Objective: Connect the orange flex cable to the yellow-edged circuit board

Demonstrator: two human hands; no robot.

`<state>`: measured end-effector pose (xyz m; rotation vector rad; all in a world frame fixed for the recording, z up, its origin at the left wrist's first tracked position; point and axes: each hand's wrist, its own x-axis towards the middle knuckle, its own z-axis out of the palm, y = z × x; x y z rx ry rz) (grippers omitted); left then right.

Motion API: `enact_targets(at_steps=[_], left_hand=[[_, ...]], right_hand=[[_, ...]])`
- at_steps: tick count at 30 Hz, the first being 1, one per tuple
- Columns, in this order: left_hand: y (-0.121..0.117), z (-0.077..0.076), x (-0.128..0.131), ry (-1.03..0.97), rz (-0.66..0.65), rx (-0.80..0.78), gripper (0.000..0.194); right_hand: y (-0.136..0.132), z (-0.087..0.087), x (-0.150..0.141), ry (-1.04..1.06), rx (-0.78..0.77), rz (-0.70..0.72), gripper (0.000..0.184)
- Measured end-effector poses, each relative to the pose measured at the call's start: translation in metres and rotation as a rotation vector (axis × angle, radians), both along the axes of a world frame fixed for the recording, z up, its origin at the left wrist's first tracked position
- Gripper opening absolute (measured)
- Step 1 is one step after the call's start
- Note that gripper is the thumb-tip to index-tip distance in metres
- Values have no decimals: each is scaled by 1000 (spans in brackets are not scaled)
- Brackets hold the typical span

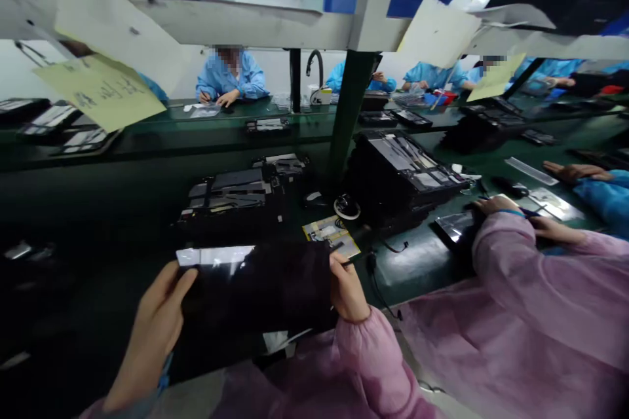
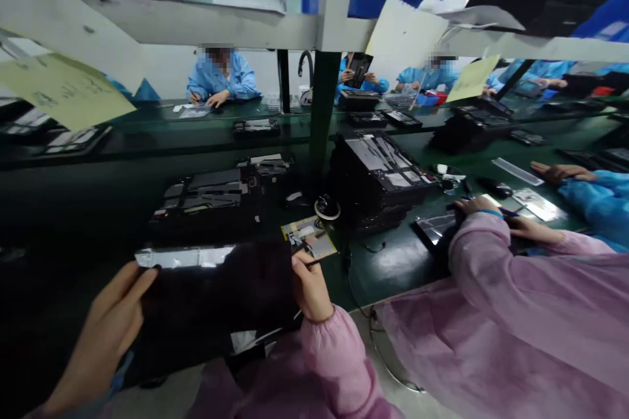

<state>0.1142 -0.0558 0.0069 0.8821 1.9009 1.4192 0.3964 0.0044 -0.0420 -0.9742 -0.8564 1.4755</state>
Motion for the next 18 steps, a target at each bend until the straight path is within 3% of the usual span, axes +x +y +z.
enact_targets(at_steps=[3,6,8,14,18], left_hand=[[22,-35,-9,-363,110,-138,22],[27,-59,-19,-419,81,-98,33],[23,-64,-22,-403,112,-81,39],[18,-64,-25,-348,105,-46,48],[7,-75,-37,107,40,104,62]], right_hand=[[18,-19,-12,-340,53,-62,31],[32,-34,-18,-686,156,-97,28],[34,-38,-21,-784,188,-91,27],[28,-43,-27,-683,262,-16,26],[27,-52,-29,-574,252,-19,32]])
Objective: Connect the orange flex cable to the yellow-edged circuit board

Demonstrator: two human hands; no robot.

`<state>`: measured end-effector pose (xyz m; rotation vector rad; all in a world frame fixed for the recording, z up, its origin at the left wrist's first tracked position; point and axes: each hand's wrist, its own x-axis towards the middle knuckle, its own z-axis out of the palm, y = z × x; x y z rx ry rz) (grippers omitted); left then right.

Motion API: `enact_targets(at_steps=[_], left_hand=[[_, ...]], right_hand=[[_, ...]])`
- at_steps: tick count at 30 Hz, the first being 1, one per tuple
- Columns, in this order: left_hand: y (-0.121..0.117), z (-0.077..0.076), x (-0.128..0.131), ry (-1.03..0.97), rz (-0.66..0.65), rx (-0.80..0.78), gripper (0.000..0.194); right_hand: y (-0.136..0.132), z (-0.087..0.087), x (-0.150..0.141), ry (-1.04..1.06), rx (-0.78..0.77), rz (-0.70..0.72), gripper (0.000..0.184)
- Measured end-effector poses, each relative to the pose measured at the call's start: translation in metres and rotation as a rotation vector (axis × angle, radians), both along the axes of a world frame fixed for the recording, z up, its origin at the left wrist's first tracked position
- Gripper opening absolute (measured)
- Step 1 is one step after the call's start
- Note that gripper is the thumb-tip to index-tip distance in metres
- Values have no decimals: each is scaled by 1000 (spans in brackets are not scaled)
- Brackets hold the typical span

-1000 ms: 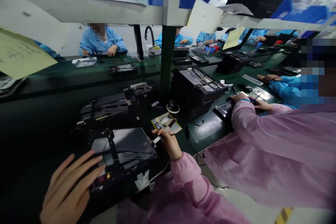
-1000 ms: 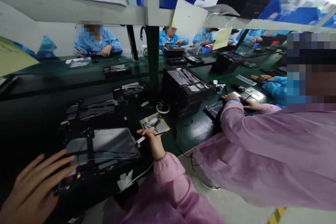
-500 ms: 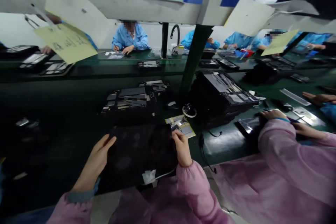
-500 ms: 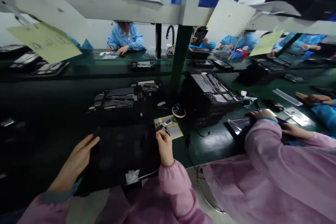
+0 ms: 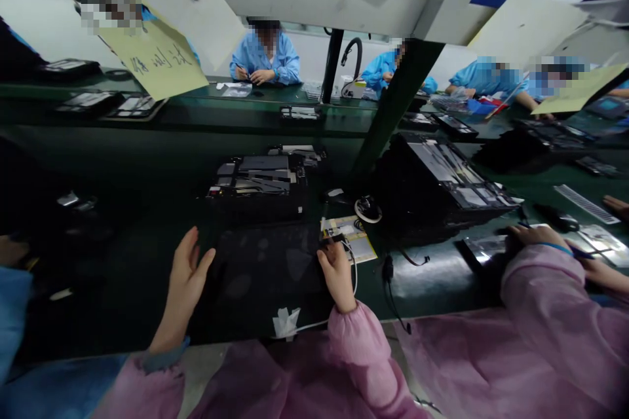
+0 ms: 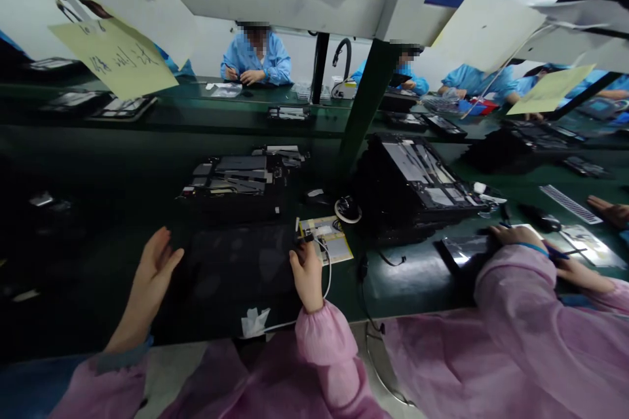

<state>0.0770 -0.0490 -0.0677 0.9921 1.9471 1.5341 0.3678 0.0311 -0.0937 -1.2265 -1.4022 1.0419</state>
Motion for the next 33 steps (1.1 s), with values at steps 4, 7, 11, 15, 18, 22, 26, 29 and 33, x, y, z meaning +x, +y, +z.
enact_targets(at_steps=[4,7,11,15,18,22,26,29,33], left_hand=[[-32,-12,-9,396,-339,-229,65],[-51,-18,-11,506,-475,-411,69],[-61,-25,-18,583,-426,-454,72],[-74,-32,-25,647,-401,-362,74],[-85,-33,-24,678,-383,-367,74],[-86,-32,-20,695,-401,-327,69],[-70,-33,-23,689,-473,-290,64],[-58,-33,-27,698,-524,-303,64],[-52,-31,-28,685,-581,-330,62]], right_hand=[[-1,-8,-1,-18,-6,-34,40],[-2,-10,-4,-83,-7,-73,39],[-6,-4,-10,-167,-3,-42,39],[-14,0,-15,-193,-16,-28,43],[-17,-1,-15,-205,-39,-1,40],[-15,-2,-9,-224,-60,31,32],[-12,0,3,-197,-68,10,37],[-14,1,12,-191,-65,-24,44],[-21,3,19,-196,-81,-50,44]])
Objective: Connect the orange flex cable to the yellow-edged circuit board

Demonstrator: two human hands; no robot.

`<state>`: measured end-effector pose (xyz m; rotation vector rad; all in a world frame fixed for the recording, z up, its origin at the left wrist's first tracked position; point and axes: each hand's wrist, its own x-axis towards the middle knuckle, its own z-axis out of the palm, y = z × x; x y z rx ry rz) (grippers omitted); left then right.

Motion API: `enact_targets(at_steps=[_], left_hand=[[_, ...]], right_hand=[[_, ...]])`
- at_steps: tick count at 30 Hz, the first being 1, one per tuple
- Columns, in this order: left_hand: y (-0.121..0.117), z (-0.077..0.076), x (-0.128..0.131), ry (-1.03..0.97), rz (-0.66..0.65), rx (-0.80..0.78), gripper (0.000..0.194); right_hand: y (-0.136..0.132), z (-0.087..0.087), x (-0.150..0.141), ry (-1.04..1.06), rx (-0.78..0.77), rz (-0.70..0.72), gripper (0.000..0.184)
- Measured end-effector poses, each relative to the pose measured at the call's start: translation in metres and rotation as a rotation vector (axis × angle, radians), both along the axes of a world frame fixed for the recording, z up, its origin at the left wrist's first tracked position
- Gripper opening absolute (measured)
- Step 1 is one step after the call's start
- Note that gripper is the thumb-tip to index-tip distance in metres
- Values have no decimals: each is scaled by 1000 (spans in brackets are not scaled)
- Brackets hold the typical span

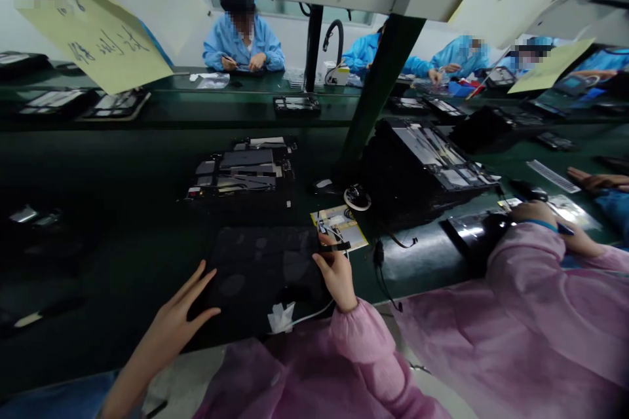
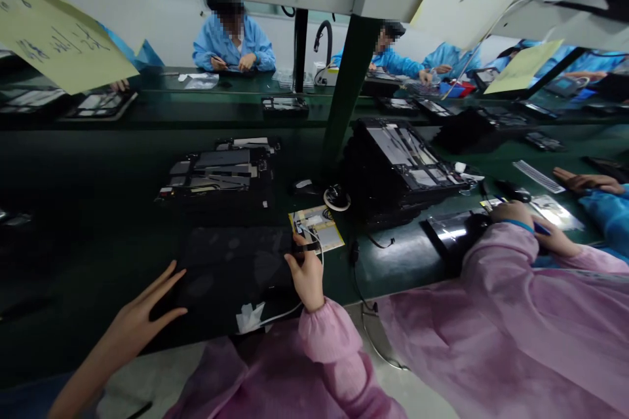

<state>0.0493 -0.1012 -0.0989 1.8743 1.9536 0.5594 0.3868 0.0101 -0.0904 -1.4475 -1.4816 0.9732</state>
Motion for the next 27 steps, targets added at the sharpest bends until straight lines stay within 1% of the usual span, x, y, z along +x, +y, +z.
enact_targets(at_steps=[5,8,11,13,15,17,18,21,23,25,27], left_hand=[[-7,2,9,-35,20,-28,62],[-10,1,20,-64,58,11,62],[-12,-2,29,-83,88,72,57],[-12,-2,32,-95,92,86,54],[-12,-1,34,-109,98,71,52],[-13,1,35,-126,110,63,51],[-13,3,35,-132,116,59,51],[-14,5,37,-134,127,68,51],[-15,4,38,-135,124,86,52],[-15,3,38,-143,122,98,52],[-16,0,36,-148,120,100,53]], right_hand=[[-8,2,0,-18,51,-36,41],[-8,1,-3,-57,124,-8,37],[-8,-2,-6,-74,215,8,34],[-8,-3,-8,-69,260,-9,32],[-6,-4,-7,-57,283,-53,26],[-5,-4,-3,-37,274,-116,21],[-4,-5,0,-25,247,-132,22],[-2,-6,8,32,96,-113,29],[-2,-6,11,65,15,-88,30],[-3,-4,9,60,3,-87,25],[-3,-1,5,14,32,-93,22]])
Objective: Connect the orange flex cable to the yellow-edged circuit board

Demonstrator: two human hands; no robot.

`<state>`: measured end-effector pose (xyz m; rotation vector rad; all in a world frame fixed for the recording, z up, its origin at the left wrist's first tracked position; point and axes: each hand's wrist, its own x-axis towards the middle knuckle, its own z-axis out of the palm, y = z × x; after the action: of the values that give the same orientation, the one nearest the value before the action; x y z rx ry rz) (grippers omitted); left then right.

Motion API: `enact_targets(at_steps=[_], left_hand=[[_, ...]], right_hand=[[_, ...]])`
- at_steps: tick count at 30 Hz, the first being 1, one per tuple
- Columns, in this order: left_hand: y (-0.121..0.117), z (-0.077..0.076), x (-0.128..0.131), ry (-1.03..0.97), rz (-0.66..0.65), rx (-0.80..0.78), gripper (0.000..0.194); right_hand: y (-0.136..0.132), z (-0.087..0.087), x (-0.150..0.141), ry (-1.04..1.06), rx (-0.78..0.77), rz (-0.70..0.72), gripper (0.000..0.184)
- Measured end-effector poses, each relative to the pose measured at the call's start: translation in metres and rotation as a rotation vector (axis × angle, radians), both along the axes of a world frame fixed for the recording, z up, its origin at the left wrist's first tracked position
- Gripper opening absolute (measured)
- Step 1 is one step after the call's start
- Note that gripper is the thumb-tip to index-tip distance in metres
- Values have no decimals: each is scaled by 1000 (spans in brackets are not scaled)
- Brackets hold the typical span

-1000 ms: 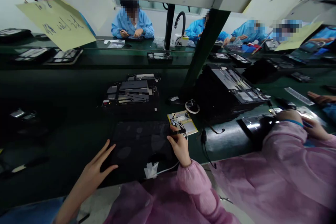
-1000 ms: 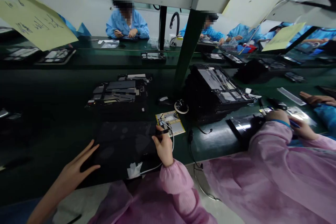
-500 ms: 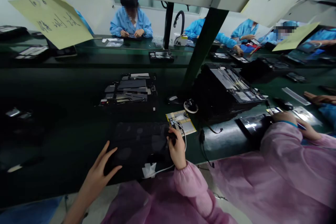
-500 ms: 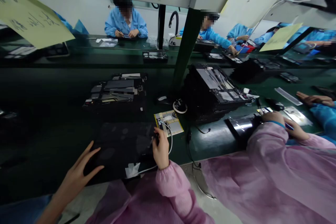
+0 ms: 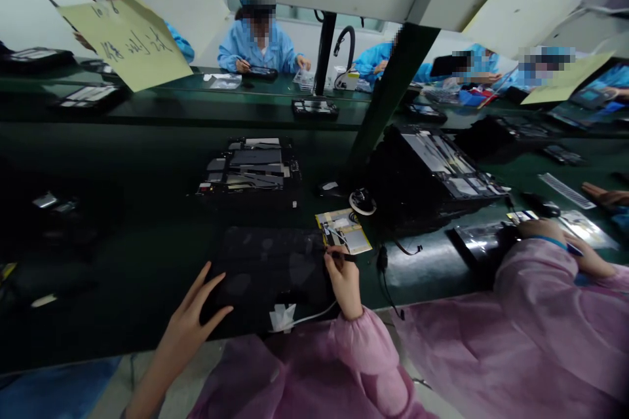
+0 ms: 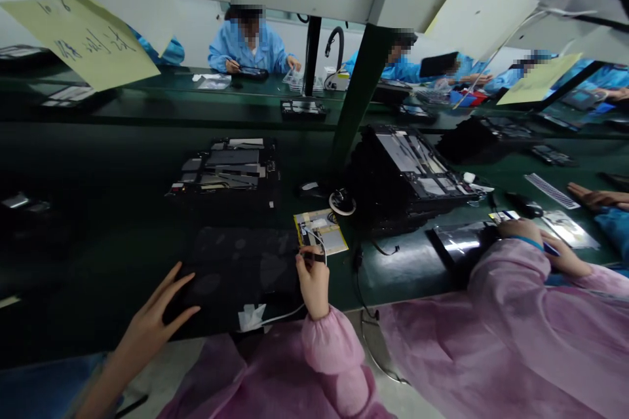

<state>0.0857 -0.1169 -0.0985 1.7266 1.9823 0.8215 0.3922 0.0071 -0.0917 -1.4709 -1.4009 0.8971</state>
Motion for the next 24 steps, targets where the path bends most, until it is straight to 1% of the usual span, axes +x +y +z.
enact_targets(at_steps=[4,7,10,13,16,19,24], left_hand=[[0,-3,-6,13,-9,27,53],[1,-4,-11,24,-29,27,52],[3,-6,-16,40,-54,10,51],[4,-8,-21,61,-52,-7,52],[3,-11,-21,61,-65,31,51],[1,-17,-15,49,-41,71,50],[-10,-33,-7,55,49,46,50]], right_hand=[[1,1,-8,-77,44,-36,24],[3,-1,-9,-105,53,-30,29],[4,-1,-9,-164,89,3,29],[6,2,-12,-291,140,62,29],[8,6,-15,-386,165,92,32],[9,6,-17,-325,171,72,34],[9,-3,-22,-42,144,57,37]])
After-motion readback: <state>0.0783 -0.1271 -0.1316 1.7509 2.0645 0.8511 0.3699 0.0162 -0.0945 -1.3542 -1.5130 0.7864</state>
